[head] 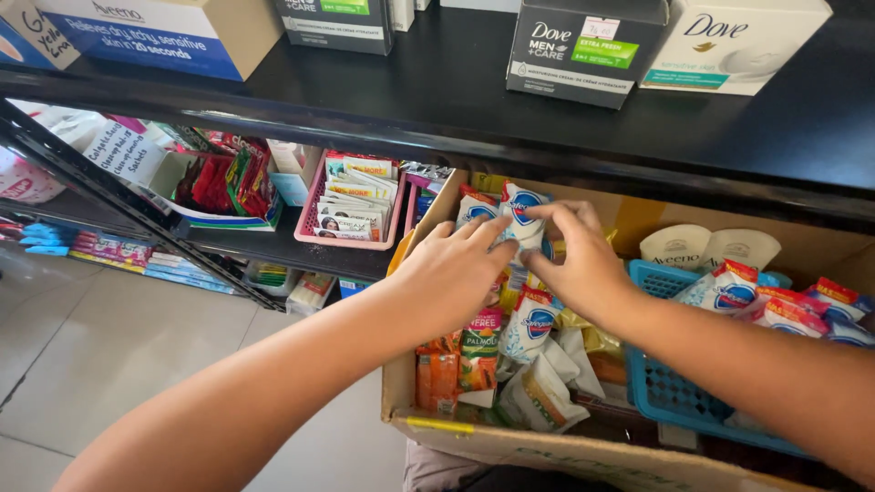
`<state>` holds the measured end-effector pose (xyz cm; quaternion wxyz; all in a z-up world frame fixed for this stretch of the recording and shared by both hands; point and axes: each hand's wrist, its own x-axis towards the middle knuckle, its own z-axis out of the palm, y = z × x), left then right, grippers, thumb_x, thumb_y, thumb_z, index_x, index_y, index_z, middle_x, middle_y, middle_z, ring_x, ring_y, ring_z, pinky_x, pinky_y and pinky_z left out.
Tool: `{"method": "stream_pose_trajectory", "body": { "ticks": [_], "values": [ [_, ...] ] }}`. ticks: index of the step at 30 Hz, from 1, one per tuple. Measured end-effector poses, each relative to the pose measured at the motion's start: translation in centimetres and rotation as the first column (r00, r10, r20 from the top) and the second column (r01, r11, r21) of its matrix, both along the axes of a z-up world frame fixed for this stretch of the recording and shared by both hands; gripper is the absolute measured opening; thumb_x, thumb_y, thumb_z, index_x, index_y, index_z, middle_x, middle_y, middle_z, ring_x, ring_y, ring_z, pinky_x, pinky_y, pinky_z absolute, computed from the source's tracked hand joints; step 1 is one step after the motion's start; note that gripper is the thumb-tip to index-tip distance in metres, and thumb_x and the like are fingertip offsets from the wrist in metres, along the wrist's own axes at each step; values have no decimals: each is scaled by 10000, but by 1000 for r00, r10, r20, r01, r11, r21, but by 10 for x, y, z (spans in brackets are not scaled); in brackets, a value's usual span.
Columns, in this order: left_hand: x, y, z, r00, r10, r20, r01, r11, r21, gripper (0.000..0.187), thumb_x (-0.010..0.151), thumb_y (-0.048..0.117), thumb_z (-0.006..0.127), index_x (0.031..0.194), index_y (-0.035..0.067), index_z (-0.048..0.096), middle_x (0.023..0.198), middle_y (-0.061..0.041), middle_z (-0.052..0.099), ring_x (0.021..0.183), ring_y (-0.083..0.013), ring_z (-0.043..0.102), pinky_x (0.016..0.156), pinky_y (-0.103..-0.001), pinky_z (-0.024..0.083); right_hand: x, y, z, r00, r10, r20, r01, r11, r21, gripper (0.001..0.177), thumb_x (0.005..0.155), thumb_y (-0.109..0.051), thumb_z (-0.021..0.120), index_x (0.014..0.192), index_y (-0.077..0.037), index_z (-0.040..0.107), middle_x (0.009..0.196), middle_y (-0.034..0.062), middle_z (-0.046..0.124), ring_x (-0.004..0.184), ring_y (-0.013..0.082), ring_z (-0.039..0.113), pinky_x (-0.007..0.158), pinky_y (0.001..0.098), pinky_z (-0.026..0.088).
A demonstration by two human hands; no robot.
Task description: The person sits on the floor and organizes small packets of Safeguard soap from a cardboard box into a blue plastic basket. They repeatedly pick up packets, arrange them, and place them into the basket.
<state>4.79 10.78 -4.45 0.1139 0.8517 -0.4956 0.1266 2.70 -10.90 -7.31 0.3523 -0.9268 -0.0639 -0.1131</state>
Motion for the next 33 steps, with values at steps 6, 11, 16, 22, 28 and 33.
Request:
{"method": "stream_pose_trajectory", "body": {
  "ticks": [6,11,16,22,28,33],
  "values": [
    [-10,0,17,998,-7,-57,9,1000,27,546,780,219,779,1269,36,621,1438,-194,531,1321,-353,504,984,-498,430,-14,-3,12,994,82,68,-84,996,31,511,804,-137,779,1284,-108,605,1276,119,529,1088,259,630,926,369,533],
    [-22,-9,23,999,-52,-6,52,998,26,573,758,229,792,1263,19,622,1384,-198,568,1312,-359,513,994,-495,433,-35,-15,29,975,203,86,-203,979,-9,471,825,-146,766,1268,-102,612,1266,110,558,1121,267,626,923,370,534],
    [-36,-26,33,992,-100,-81,107,991,80,491,778,226,791,1204,30,644,1277,-163,612,1255,-351,558,991,-488,447,-58,-31,57,967,238,-89,-245,966,-80,425,831,-213,746,1222,-112,617,1230,76,597,1082,247,642,848,364,563],
    [-44,-67,28,976,-209,55,211,977,-29,480,688,268,811,1091,46,676,1168,-166,643,1181,-368,596,911,-497,466,-74,-76,66,960,273,-62,-280,930,-240,380,846,-254,756,1181,-104,656,1157,107,633,1070,300,645,874,413,521],
    [-52,-118,33,959,-283,13,280,954,104,411,745,204,781,1125,84,682,1086,-121,658,1058,-319,628,835,-482,481,-85,-130,83,958,247,-148,-275,936,-220,384,811,-305,735,1131,-99,681,1148,99,670,1046,281,670,861,413,539],
    [-48,-167,38,944,-305,-126,320,940,122,364,806,238,779,1114,70,684,1094,-127,658,1077,-338,625,843,-504,494,-80,-170,98,948,27,-318,-148,920,-362,366,854,-385,746,1146,-164,733,1018,83,720,945,287,709,834,419,550]
  ]
}}
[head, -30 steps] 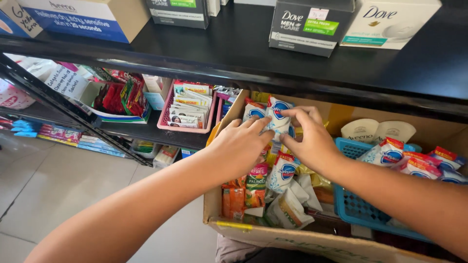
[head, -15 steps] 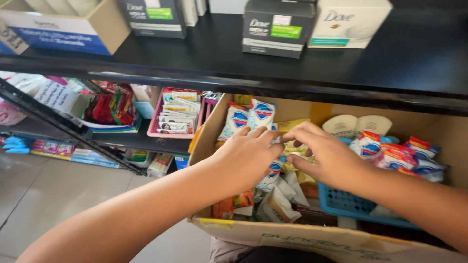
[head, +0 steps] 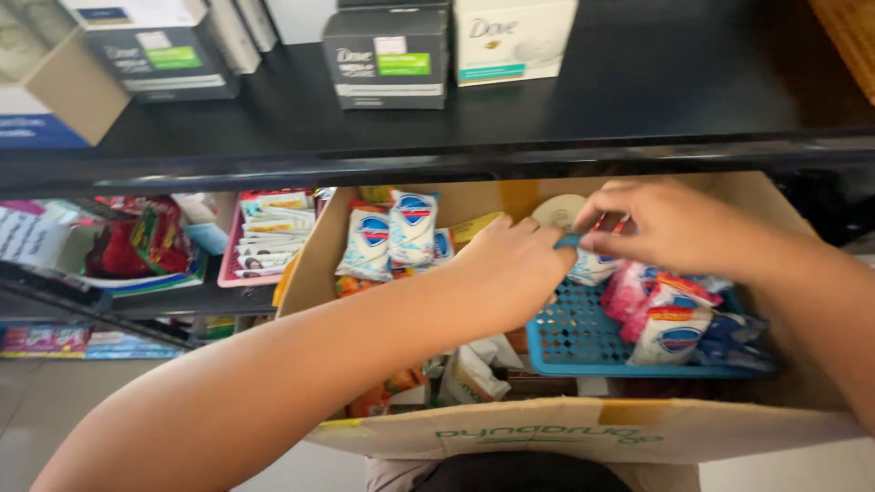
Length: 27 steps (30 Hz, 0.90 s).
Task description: The person sits on the floor and organizes small packets of Safeguard soap from a cardboard box into a blue plastic basket. They repeatedly pick up packets, arrange them, and place them into the basket.
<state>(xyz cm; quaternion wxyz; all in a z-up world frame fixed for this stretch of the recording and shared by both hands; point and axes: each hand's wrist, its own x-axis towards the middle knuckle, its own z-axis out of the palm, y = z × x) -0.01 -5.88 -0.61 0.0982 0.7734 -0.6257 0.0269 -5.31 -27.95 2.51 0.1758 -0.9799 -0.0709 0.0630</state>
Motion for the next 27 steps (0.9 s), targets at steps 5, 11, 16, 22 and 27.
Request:
{"method": "stream_pose_trajectory", "body": {
  "ticks": [5,11,16,22,27],
  "values": [
    [11,-49,-17,999,42,17,-41,998,-49,367,769,205,775,1097,64,691,1121,-140,642,1149,-332,607,842,-488,512,7,-44,-35,996,-67,53,71,994,-87,363,842,-353,749,1118,-119,717,1068,98,740,991,301,722,879,421,562],
    [9,-49,-54,991,129,-43,-132,987,-86,373,804,222,755,1139,74,685,1162,-139,631,1151,-351,593,897,-499,491,2,-51,-59,986,-151,68,162,964,-210,560,766,-304,799,1275,-131,644,1217,122,658,1152,320,637,966,430,519],
    [-4,-39,-58,962,229,-151,-235,972,-18,388,809,238,752,1148,68,672,1213,-146,616,1135,-360,584,906,-507,474,-2,-40,-74,984,-159,76,173,955,-241,634,748,-348,830,1310,-143,616,1294,115,622,1256,317,577,1047,427,483],
    [-38,-37,-57,973,227,-48,-229,972,-47,372,784,213,759,1112,52,683,1237,-163,614,1167,-343,590,944,-501,469,-16,-28,-88,983,-62,171,107,958,-268,761,714,-324,852,1363,-71,543,1341,166,570,1234,372,553,1047,432,473],
    [-43,-38,-71,965,244,-99,-253,962,-99,376,807,161,740,1164,62,676,1205,-158,620,1151,-351,595,957,-499,463,-28,-19,-87,955,-67,289,134,966,-221,770,715,-273,831,1370,-28,510,1324,191,575,1193,388,561,999,455,482]
  ]
}}
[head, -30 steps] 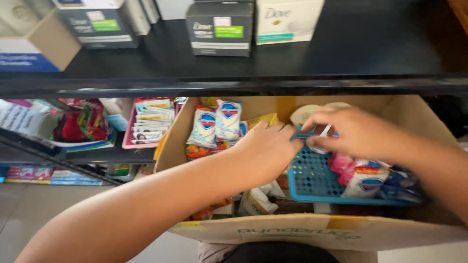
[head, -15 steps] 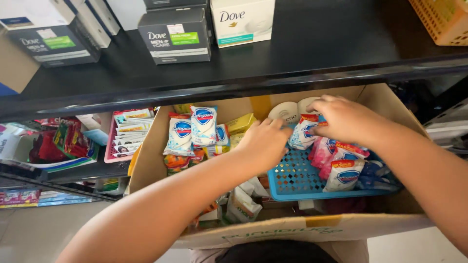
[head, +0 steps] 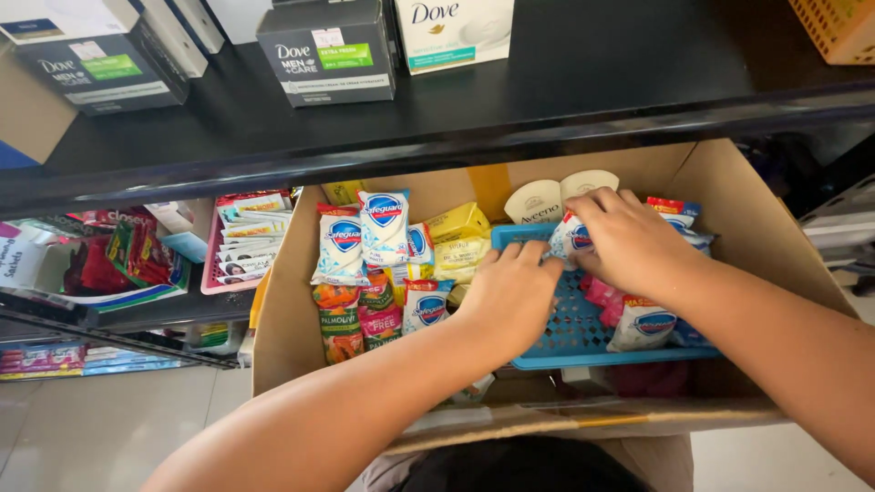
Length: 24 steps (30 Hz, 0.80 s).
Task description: The person sits on the floor and organizes small packets of Safeguard soap from a cardboard box into a blue plastic basket. They repeatedly pick up packets, arrange them, and place them into the basket.
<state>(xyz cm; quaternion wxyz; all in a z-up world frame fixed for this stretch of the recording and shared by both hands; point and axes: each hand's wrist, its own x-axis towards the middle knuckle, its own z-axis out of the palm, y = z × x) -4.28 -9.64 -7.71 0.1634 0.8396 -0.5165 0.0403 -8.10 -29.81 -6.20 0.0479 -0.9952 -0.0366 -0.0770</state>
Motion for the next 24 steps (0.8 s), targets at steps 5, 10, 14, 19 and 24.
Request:
{"method": "stream_pose_trajectory", "body": {
  "ticks": [5,10,14,19,24],
  "values": [
    [-10,5,0,1000,8,-27,-9,999,-32,403,771,167,750,1149,51,668,1248,-172,606,1142,-355,595,933,-499,464,-8,14,4,998,-55,-19,55,998,-19,735,750,-225,785,1403,-59,491,1324,159,581,1181,380,556,987,493,468],
    [-24,12,9,998,25,-57,-26,999,-26,398,807,171,737,1178,51,657,1258,-174,603,1157,-357,590,953,-496,463,-19,24,4,997,-62,37,64,996,-57,694,768,-203,762,1400,-72,508,1274,140,603,1185,369,550,971,508,460],
    [-29,17,2,999,34,-14,-35,993,-109,446,785,163,738,1207,48,648,1322,-180,590,1170,-359,587,956,-496,460,-31,32,6,992,-53,116,64,994,-93,591,767,-172,752,1328,-96,581,1197,119,614,1146,353,553,928,497,459],
    [-35,25,5,999,43,-26,-46,990,-135,480,806,162,731,1259,40,630,1357,-181,573,1181,-363,581,960,-494,456,-48,40,13,986,-32,162,56,987,-148,474,777,-142,749,1240,-129,651,1154,87,609,1125,335,547,925,485,457],
    [-42,33,9,999,44,-22,-47,988,-145,484,806,174,732,1258,42,622,1366,-182,567,1184,-365,572,980,-493,450,-63,50,19,977,18,213,0,996,-84,547,666,-100,742,1204,-79,645,1292,138,565,1177,375,520,928,489,444]
  ]
}}
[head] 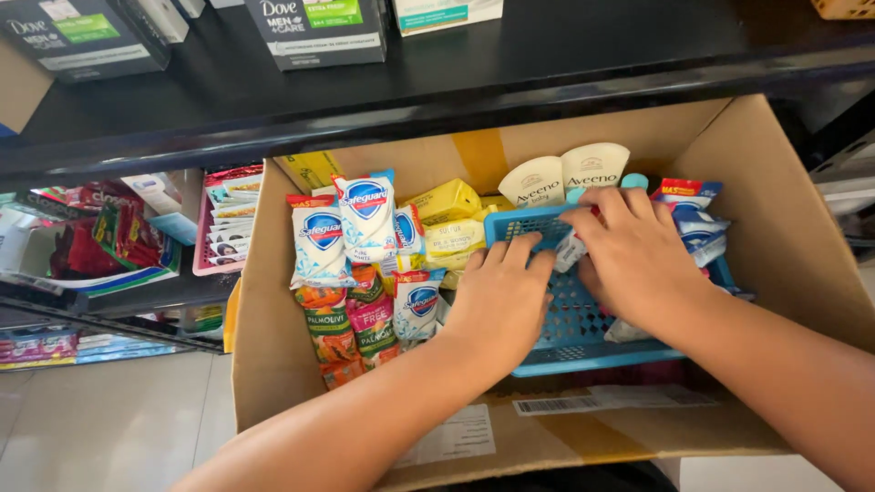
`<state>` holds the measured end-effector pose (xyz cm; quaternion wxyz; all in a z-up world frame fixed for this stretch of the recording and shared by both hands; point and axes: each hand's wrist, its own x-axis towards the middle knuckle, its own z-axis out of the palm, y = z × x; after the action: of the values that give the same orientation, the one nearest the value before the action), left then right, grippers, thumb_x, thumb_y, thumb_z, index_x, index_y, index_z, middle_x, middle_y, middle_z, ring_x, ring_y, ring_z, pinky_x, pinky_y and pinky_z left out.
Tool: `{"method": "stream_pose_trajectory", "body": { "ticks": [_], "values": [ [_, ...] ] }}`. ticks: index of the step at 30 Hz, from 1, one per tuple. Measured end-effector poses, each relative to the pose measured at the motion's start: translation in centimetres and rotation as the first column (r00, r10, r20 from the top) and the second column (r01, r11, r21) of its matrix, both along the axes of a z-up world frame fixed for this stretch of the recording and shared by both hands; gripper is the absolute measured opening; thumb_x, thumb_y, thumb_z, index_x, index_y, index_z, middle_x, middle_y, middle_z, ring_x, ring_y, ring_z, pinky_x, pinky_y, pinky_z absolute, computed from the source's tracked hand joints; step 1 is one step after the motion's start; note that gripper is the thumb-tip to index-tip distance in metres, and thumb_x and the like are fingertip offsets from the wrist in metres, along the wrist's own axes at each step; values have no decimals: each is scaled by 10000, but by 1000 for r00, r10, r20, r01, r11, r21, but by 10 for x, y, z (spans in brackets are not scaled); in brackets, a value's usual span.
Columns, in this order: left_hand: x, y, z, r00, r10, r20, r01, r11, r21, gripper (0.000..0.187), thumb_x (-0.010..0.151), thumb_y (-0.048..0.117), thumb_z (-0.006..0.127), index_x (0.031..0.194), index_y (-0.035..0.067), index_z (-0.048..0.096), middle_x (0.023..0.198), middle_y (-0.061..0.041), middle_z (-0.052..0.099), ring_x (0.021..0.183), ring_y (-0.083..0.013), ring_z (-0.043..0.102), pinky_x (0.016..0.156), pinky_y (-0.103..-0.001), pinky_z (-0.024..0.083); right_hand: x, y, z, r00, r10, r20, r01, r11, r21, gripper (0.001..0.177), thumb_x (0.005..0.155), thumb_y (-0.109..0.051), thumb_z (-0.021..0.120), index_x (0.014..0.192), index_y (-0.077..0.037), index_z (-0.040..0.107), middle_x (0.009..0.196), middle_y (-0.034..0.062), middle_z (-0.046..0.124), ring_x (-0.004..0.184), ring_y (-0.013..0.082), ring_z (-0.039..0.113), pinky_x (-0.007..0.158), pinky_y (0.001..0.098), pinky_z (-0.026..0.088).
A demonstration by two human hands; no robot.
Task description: The person sits on the floor and organizes small packets of Safeguard soap from a cardboard box into a blue plastic basket. They repeatedly pick up packets, arrange them, and place them into the basket.
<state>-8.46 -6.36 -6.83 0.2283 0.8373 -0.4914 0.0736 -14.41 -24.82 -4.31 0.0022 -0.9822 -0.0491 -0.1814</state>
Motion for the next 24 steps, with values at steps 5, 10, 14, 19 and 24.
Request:
{"method": "stream_pose_trajectory", "body": {
  "ticks": [5,10,14,19,24],
  "values": [
    [4,8,-3,998,21,51,-21,1000,4,475,818,180,736,1257,40,624,1378,-176,566,1193,-363,572,980,-498,447,0,5,3,1000,0,-2,0,996,-85,529,693,-81,698,1219,-74,648,1291,139,566,1160,363,522,927,491,446],
    [17,9,-1,998,25,50,-25,1000,-11,491,794,177,744,1249,35,628,1373,-178,568,1186,-368,570,974,-505,446,8,3,6,995,-61,-84,46,985,-167,418,756,-74,636,1173,-58,664,1179,120,593,1103,348,533,928,473,458],
    [33,10,1,997,21,77,-22,1000,3,465,788,164,746,1223,38,639,1357,-175,575,1194,-371,572,977,-499,453,19,2,10,999,-26,-40,20,989,-145,315,758,-70,640,1068,-72,691,1100,115,605,1086,347,543,918,466,463],
    [48,14,6,999,30,19,-30,1000,6,447,793,167,759,1205,39,643,1297,-170,597,1167,-375,577,967,-509,459,32,10,19,991,0,-130,-15,993,-118,287,736,-102,683,1023,-100,693,1086,114,609,1063,353,549,882,483,455],
    [62,13,2,999,38,-13,-38,999,12,453,752,150,770,1178,57,649,1250,-155,620,1150,-368,606,939,-506,489,59,-2,-1,968,177,-180,-170,984,53,327,818,-190,692,1069,-37,548,1026,207,660,1012,409,646,812,522,502]
  ]
}}
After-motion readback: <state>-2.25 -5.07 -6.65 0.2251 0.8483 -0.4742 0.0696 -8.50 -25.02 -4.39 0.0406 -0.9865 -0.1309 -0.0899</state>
